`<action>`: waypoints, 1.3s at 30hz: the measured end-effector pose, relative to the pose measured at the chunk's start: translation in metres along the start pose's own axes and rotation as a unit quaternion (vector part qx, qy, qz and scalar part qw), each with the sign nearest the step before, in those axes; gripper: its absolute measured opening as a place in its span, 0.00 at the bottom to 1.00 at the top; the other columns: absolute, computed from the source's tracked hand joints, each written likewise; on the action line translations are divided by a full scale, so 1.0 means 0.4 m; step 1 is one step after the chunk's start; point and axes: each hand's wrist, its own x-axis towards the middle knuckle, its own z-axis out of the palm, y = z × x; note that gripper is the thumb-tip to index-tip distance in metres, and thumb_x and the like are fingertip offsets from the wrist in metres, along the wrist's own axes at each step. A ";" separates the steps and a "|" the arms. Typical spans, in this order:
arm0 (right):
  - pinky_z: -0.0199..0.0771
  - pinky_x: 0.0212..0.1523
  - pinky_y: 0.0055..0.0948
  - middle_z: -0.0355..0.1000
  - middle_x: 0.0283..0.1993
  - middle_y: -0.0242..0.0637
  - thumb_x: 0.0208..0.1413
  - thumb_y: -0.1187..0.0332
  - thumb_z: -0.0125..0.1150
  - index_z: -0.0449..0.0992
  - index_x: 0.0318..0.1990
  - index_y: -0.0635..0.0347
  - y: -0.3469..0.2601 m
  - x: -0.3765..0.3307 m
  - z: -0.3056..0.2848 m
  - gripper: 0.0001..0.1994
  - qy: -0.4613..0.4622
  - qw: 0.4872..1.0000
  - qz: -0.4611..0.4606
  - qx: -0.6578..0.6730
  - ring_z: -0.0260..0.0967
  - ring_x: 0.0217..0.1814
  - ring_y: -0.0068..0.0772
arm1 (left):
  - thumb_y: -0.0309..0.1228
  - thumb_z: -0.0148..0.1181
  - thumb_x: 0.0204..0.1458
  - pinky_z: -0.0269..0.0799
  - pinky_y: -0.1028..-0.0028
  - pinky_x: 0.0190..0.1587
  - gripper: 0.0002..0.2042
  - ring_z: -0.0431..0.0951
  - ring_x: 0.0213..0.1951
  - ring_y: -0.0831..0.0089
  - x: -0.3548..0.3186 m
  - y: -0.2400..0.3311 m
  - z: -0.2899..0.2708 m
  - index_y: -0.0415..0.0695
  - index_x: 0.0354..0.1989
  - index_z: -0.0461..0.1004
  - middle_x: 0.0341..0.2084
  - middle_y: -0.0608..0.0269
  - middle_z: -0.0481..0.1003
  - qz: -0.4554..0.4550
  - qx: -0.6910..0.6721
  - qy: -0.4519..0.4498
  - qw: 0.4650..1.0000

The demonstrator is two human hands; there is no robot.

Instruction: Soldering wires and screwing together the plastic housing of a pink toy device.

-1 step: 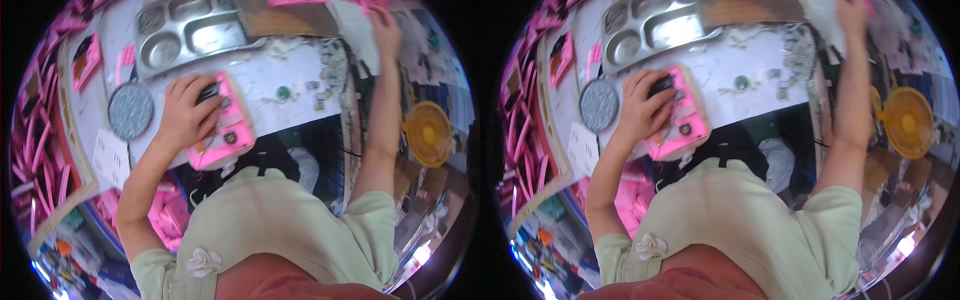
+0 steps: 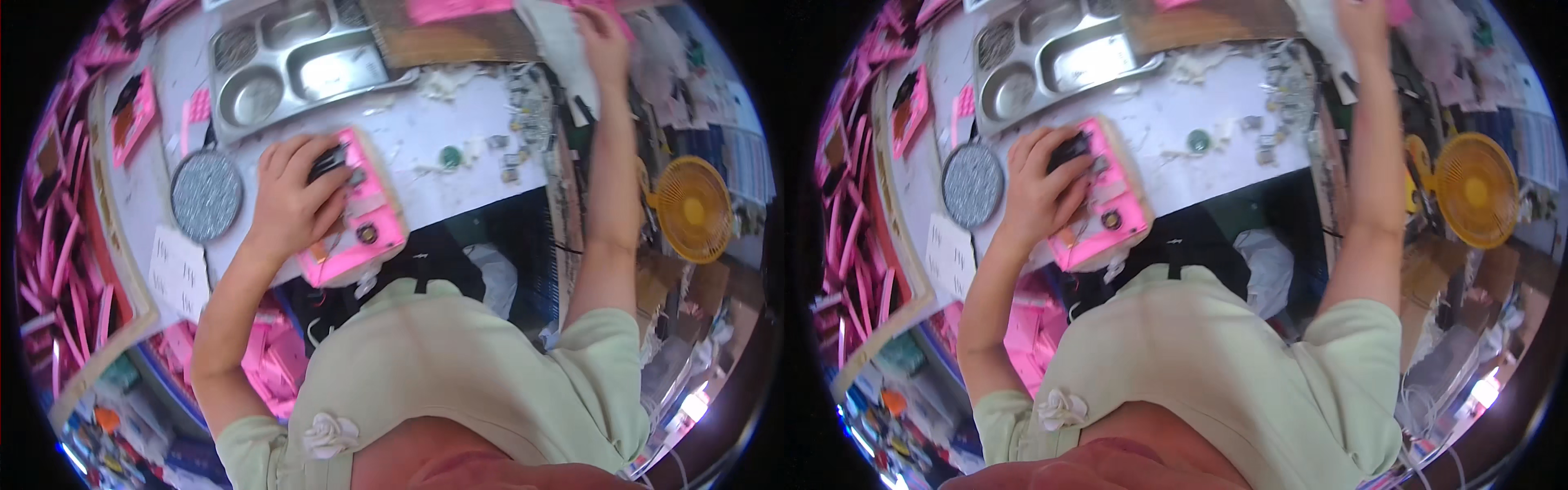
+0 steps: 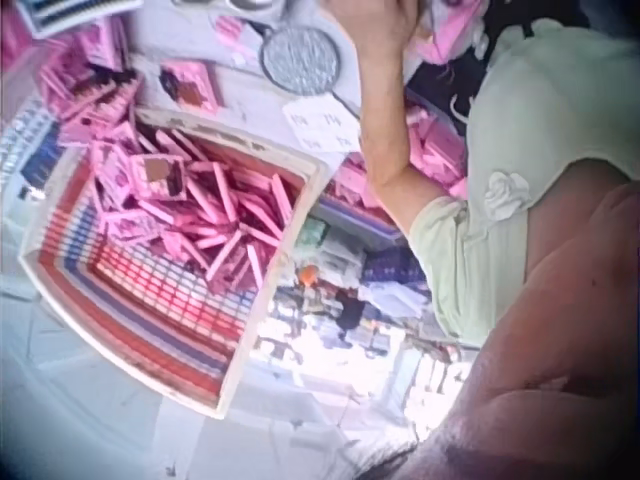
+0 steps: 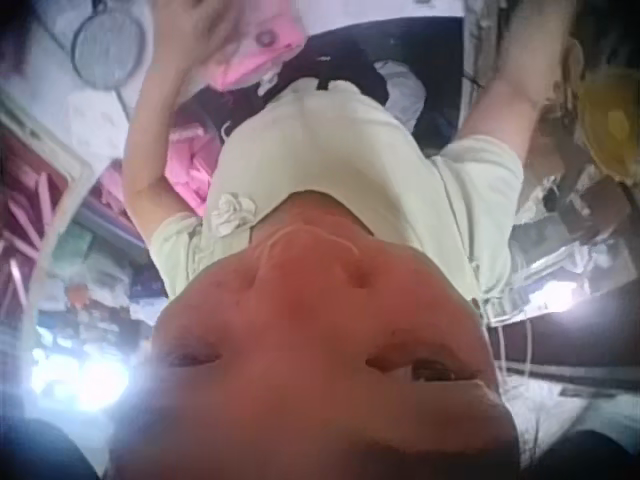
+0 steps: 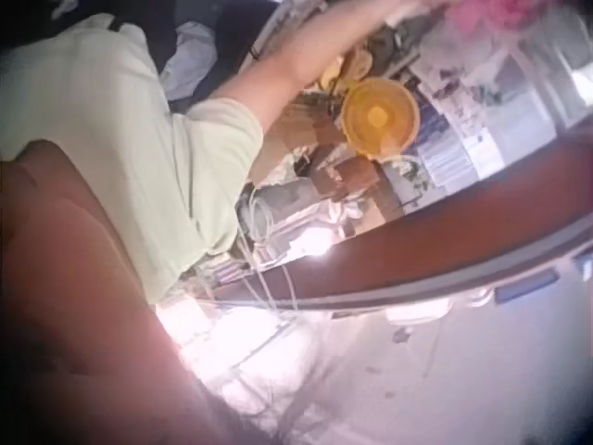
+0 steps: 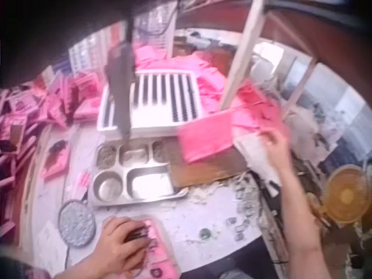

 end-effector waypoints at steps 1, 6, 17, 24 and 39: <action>0.76 0.51 0.28 0.79 0.45 0.36 0.58 0.75 0.65 0.80 0.46 0.60 -0.136 -0.035 0.113 0.09 0.024 0.999 -0.014 -0.043 0.78 0.48 0.28 | 0.29 0.68 0.45 0.64 0.52 0.59 0.15 0.71 0.58 0.50 -0.043 0.007 -0.024 0.50 0.44 0.82 0.56 0.55 0.74 -0.030 0.022 -0.011 0.999; 0.78 0.51 0.30 0.79 0.48 0.39 0.50 0.72 0.65 0.78 0.53 0.62 -0.334 -0.072 0.264 0.21 -0.046 0.992 -0.115 -0.030 0.77 0.50 0.32 | 0.30 0.69 0.42 0.64 0.53 0.58 0.16 0.72 0.56 0.52 -0.063 0.010 -0.061 0.48 0.44 0.82 0.53 0.55 0.75 -0.073 0.040 0.019 0.996; 0.79 0.45 0.42 0.74 0.40 0.33 0.47 0.64 0.69 0.76 0.39 0.54 -0.398 -0.036 0.457 0.12 -0.230 0.873 -0.285 -0.320 0.72 0.49 0.42 | 0.24 0.68 0.42 0.65 0.53 0.61 0.17 0.71 0.57 0.48 -0.031 0.009 -0.097 0.46 0.44 0.82 0.54 0.52 0.74 -0.097 0.032 0.040 0.994; 0.78 0.36 0.34 0.76 0.39 0.32 0.49 0.68 0.70 0.79 0.37 0.55 -0.442 -0.013 0.321 0.09 -0.071 0.881 -0.357 -0.302 0.77 0.39 0.36 | 0.22 0.68 0.41 0.66 0.55 0.59 0.17 0.73 0.55 0.49 -0.042 0.034 -0.112 0.46 0.43 0.82 0.51 0.53 0.76 -0.085 0.044 0.063 0.993; 0.76 0.40 0.31 0.77 0.48 0.40 0.64 0.77 0.60 0.72 0.62 0.68 -0.607 -0.207 0.198 0.19 -0.151 0.847 0.059 0.506 0.76 0.45 0.30 | 0.40 0.66 0.60 0.72 0.82 0.29 0.27 0.76 0.30 0.78 0.037 0.032 -0.140 0.37 0.62 0.70 0.38 0.60 0.80 -0.240 -0.437 0.192 0.845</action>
